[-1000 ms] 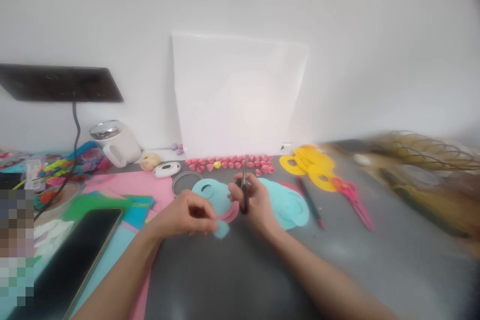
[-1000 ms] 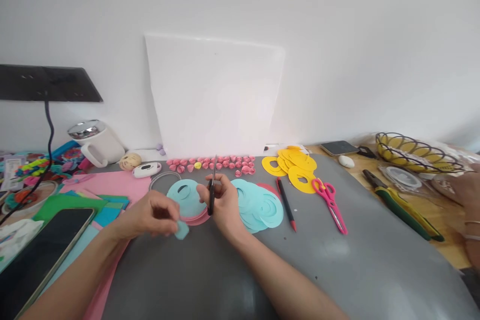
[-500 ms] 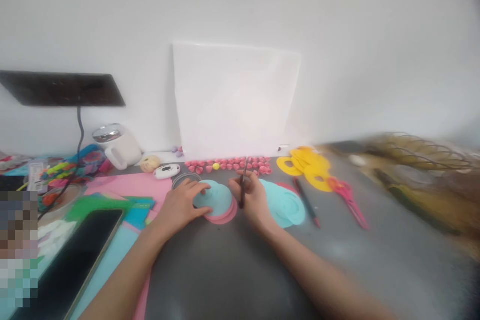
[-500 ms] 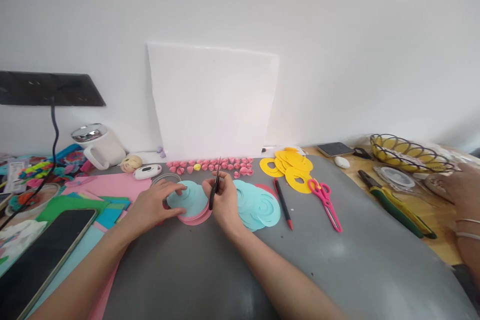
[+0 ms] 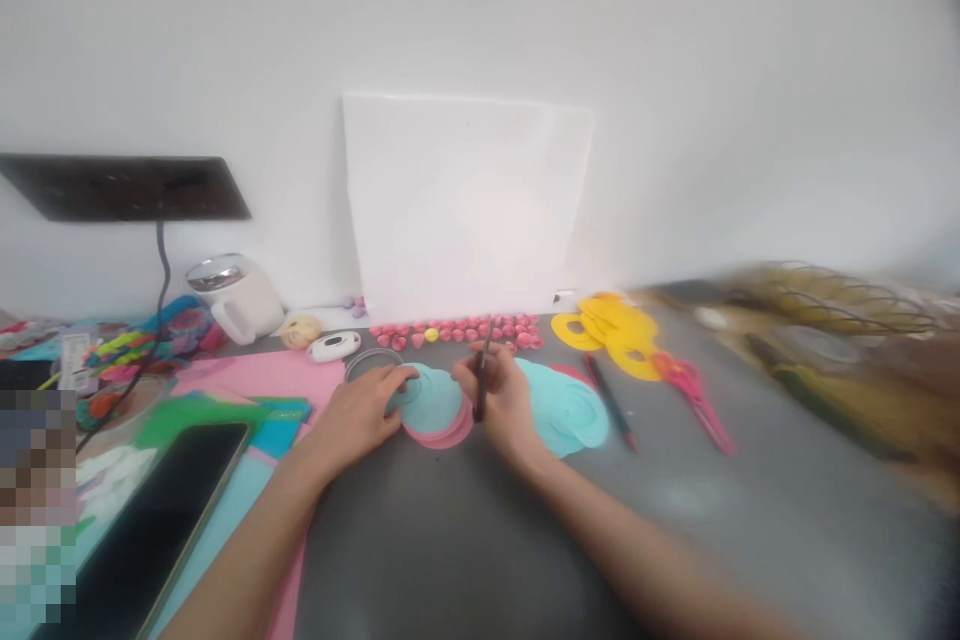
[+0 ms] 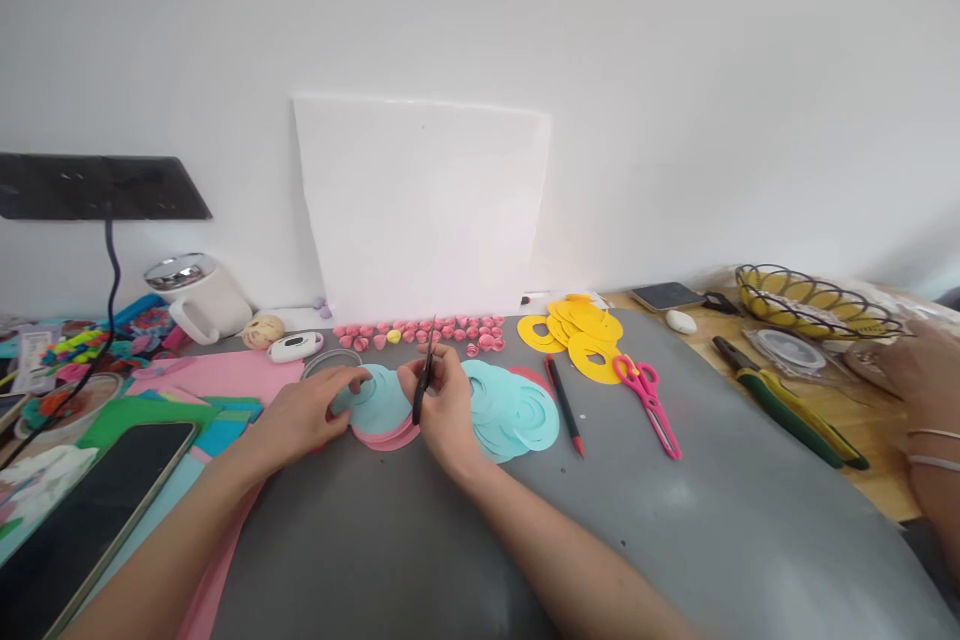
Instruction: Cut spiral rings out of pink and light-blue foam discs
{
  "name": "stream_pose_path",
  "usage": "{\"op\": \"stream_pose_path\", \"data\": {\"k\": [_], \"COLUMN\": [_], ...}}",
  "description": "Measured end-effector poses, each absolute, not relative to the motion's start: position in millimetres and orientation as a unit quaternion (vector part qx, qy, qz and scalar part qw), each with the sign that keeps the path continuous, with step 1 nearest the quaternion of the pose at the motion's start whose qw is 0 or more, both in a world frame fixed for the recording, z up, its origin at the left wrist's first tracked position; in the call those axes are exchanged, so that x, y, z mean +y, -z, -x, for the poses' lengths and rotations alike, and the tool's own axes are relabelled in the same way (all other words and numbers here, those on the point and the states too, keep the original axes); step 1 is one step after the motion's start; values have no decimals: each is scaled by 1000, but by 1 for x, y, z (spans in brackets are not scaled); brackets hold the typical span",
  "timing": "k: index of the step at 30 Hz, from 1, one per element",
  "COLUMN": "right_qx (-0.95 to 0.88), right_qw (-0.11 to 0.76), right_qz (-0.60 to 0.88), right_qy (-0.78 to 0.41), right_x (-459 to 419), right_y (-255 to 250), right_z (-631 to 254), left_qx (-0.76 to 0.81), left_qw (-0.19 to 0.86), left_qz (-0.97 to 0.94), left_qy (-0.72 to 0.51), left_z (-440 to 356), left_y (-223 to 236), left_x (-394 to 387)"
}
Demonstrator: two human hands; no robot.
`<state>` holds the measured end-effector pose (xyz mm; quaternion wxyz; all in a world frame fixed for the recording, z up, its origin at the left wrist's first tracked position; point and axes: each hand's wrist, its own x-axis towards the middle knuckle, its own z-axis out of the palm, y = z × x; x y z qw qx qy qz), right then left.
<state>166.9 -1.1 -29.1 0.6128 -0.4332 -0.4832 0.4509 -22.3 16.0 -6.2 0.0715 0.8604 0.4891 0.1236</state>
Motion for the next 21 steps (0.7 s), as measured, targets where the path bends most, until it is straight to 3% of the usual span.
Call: {"op": "stream_pose_path", "data": {"k": [8,12,16,21], "right_qx": [-488,-549,-727,-854], "right_qw": [628,646,558,442], "right_qz": [435,410,340,213], "right_qy": [-422,-336,-212,-174], "right_x": [-6,-16,-26,-29], "right_y": [23,21,25,29], "right_z": [-165,-165,-166,-166], "left_qx": [487,501,500,489], "left_qw": [104,100,111,132], "left_qz": [-860,-855,-851,-845], "left_qy": [-115,-93,-114,-174], "left_z": [24,24,24,20], "left_y": [2,1,7,1], "left_x": [15,13,16,19]}}
